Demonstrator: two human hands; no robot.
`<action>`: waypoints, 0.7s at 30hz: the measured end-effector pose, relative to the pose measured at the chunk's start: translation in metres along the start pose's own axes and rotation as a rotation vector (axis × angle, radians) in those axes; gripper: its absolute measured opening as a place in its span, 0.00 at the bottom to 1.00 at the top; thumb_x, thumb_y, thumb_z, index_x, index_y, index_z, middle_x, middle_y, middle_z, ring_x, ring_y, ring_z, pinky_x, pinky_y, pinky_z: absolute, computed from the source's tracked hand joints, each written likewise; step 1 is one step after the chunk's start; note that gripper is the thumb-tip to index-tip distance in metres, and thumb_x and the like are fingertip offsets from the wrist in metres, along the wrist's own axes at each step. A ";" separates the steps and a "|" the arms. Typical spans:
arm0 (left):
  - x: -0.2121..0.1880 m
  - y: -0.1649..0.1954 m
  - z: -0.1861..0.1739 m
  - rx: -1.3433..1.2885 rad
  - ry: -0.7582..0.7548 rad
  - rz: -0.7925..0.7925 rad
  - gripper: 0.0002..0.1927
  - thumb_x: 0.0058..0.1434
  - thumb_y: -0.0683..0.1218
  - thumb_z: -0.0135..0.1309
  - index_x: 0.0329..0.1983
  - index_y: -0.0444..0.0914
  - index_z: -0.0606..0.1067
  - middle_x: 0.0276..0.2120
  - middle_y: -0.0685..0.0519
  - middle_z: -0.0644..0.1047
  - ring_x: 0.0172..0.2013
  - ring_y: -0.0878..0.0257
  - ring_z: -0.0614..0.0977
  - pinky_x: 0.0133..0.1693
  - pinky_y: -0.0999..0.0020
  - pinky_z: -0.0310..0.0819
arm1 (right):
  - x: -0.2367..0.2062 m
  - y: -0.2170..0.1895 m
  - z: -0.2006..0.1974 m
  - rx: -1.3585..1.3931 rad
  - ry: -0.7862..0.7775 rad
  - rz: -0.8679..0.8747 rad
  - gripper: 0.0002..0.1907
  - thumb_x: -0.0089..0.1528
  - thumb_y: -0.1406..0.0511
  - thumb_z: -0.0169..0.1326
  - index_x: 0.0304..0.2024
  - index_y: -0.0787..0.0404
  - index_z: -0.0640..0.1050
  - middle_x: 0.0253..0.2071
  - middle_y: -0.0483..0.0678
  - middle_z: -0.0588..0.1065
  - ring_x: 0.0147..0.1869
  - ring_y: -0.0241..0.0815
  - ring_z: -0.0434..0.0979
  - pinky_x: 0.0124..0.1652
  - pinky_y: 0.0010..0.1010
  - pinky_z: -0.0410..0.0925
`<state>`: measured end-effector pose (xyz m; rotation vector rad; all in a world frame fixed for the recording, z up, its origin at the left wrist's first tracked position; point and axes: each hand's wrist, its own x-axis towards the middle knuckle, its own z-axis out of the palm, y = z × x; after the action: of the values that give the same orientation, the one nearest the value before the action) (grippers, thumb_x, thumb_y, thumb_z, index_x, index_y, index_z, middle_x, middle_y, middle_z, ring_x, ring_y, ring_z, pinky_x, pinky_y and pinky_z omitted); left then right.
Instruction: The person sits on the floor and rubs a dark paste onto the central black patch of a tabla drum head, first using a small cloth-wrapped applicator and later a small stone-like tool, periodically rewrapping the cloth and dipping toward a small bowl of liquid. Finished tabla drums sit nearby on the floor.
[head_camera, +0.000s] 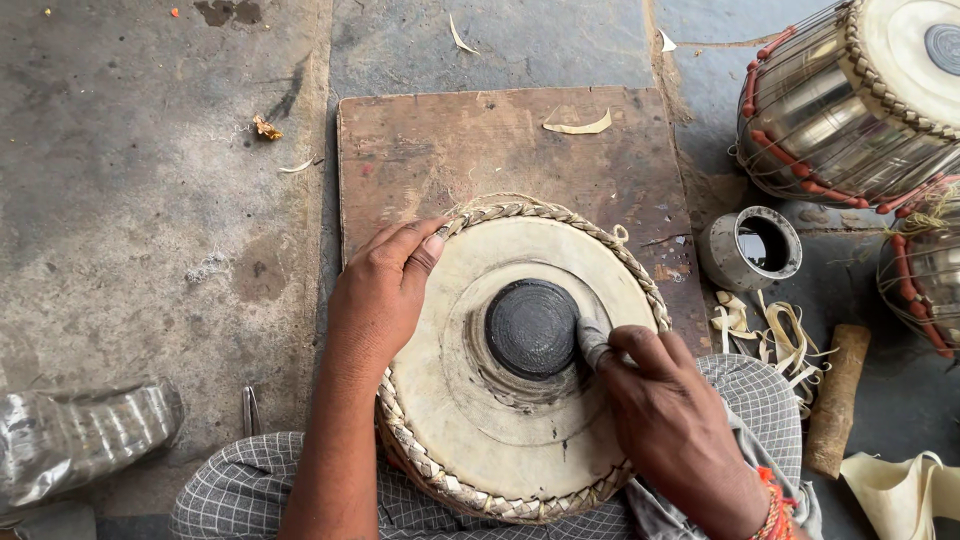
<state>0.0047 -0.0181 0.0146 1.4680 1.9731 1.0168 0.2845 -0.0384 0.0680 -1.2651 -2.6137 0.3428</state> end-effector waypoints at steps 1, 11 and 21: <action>0.000 0.000 0.001 0.008 0.005 0.005 0.17 0.69 0.56 0.50 0.56 0.49 0.79 0.51 0.50 0.81 0.51 0.50 0.83 0.49 0.57 0.76 | -0.004 -0.004 0.001 0.007 -0.004 0.035 0.16 0.51 0.73 0.54 0.42 0.62 0.81 0.48 0.49 0.73 0.48 0.51 0.72 0.44 0.38 0.69; -0.003 0.007 0.002 0.152 0.000 -0.080 0.19 0.69 0.59 0.46 0.57 0.53 0.78 0.54 0.54 0.80 0.51 0.52 0.82 0.49 0.56 0.77 | -0.039 -0.012 0.003 0.668 -0.155 0.093 0.18 0.60 0.72 0.53 0.53 0.63 0.81 0.47 0.49 0.74 0.51 0.43 0.76 0.48 0.36 0.71; -0.070 0.069 0.010 0.286 0.288 0.440 0.25 0.65 0.56 0.56 0.59 0.36 0.75 0.60 0.42 0.77 0.61 0.51 0.76 0.61 0.52 0.70 | -0.108 0.021 -0.087 1.393 0.101 -0.036 0.18 0.69 0.61 0.52 0.52 0.71 0.79 0.61 0.61 0.70 0.67 0.53 0.68 0.64 0.45 0.61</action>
<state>0.0749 -0.0709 0.0590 2.0797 2.1085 1.2201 0.3909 -0.1014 0.1347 -0.6333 -1.5359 1.6100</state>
